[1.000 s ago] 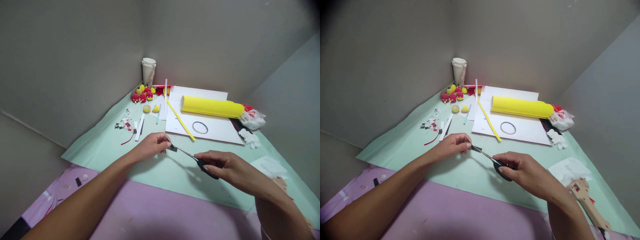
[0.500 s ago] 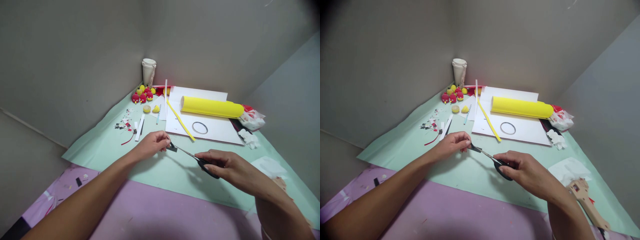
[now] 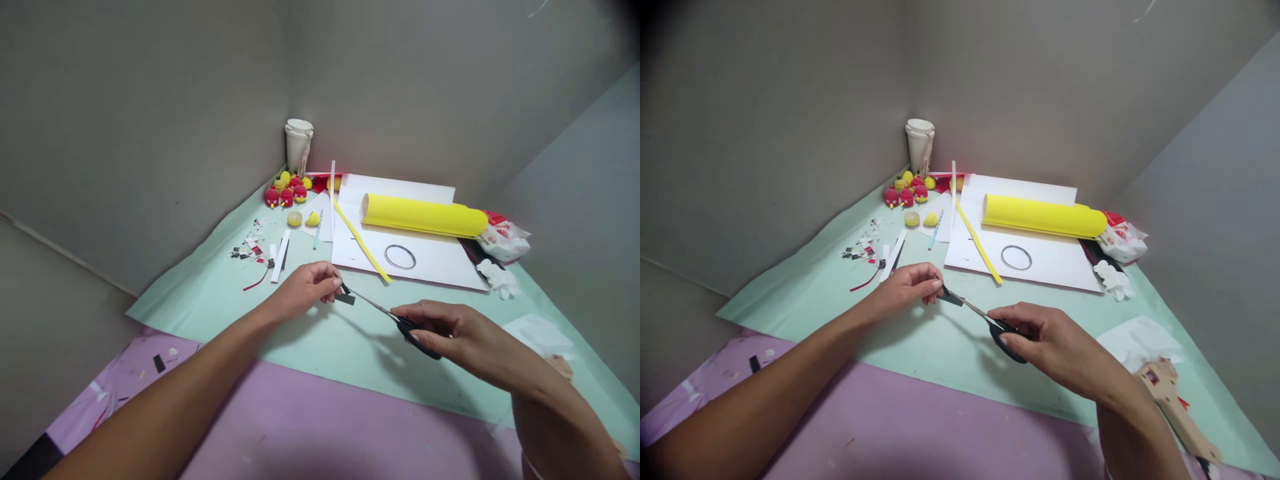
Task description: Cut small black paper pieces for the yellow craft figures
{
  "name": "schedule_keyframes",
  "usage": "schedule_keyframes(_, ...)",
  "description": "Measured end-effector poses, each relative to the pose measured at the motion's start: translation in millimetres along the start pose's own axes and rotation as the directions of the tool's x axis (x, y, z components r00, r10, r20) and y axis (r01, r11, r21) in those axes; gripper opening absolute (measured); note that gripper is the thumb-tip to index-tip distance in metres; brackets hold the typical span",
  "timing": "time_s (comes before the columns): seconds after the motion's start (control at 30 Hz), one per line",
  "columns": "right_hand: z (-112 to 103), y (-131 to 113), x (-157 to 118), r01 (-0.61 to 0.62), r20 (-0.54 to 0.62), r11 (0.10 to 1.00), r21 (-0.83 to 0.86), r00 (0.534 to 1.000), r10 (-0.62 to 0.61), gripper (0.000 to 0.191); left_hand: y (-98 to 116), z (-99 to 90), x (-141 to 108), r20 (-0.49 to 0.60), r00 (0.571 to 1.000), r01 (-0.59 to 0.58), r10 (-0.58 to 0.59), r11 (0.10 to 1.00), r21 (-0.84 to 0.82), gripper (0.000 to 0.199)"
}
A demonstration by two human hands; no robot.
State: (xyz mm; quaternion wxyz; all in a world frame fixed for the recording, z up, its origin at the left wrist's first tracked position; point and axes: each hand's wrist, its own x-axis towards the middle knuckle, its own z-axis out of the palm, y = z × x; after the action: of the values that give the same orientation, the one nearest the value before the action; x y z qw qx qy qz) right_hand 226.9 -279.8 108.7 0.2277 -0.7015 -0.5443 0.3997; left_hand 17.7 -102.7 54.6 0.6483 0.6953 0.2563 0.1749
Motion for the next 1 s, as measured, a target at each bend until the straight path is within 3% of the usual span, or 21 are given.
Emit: schedule_keyframes(1.0, 1.2, 3.5, 0.7, -0.001, 0.003, 0.996, 0.089, 1.000, 0.001, 0.043, 0.3, -1.1, 0.4, 0.030, 1.000, -0.001, 0.006, 0.989, -0.146, 0.017)
